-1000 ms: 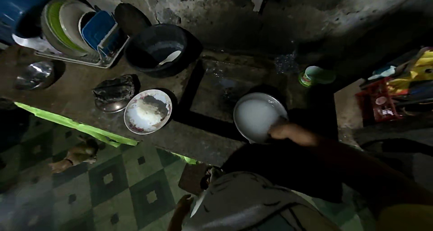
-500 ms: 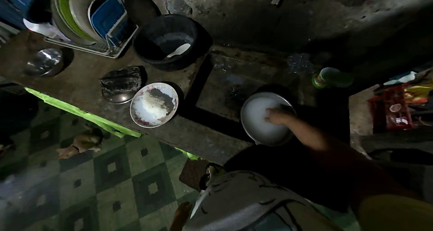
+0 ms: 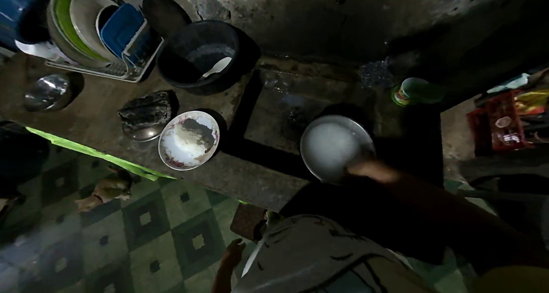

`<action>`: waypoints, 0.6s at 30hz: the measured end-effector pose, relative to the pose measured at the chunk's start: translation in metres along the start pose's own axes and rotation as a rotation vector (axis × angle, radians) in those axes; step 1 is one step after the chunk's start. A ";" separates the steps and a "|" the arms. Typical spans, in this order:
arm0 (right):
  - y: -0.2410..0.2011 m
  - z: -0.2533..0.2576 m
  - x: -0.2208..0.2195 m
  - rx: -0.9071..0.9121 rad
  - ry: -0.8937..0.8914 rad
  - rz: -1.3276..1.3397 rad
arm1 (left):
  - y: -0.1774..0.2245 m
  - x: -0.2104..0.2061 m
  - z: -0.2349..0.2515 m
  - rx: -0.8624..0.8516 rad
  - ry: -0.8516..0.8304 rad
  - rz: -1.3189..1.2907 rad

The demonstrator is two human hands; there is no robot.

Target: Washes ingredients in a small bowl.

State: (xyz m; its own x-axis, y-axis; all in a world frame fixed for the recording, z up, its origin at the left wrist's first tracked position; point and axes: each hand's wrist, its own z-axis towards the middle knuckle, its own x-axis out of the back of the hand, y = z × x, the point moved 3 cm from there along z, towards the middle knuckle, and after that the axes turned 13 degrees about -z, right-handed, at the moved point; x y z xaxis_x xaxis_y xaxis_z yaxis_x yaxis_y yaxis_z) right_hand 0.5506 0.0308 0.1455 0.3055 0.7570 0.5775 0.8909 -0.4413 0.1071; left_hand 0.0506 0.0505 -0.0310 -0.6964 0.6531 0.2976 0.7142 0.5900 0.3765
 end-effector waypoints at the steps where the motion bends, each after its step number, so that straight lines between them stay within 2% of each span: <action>1: 0.000 -0.007 0.000 0.003 0.004 0.022 | 0.002 0.002 0.000 -0.002 0.006 0.013; 4: -0.010 0.007 0.000 0.097 -0.010 -0.141 | 0.001 0.006 0.002 0.005 0.005 0.043; 6: -0.019 0.030 -0.003 0.200 0.056 -0.233 | -0.009 0.005 0.008 0.009 -0.010 0.026; 9: -0.040 0.048 0.002 0.336 0.107 -0.278 | -0.029 -0.004 0.013 0.023 -0.029 -0.065; 11: -0.055 0.056 0.004 0.394 0.148 -0.250 | -0.053 -0.009 0.022 -0.004 -0.050 -0.035; 13: -0.067 0.059 0.009 0.392 0.162 -0.233 | -0.081 -0.015 0.040 -0.023 -0.046 0.007; 16: -0.079 0.062 0.017 0.389 0.197 -0.205 | -0.088 -0.013 0.032 0.030 -0.057 0.032; 18: -0.080 0.066 0.025 0.399 0.258 -0.161 | -0.113 -0.012 0.048 0.015 -0.032 0.028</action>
State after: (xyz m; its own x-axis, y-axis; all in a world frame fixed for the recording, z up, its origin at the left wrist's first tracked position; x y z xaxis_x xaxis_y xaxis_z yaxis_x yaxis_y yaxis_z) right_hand 0.5091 0.1167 0.0982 0.1053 0.6345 0.7657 0.9944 -0.0718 -0.0773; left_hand -0.0183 -0.0011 -0.1195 -0.6736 0.6843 0.2793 0.7347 0.5783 0.3547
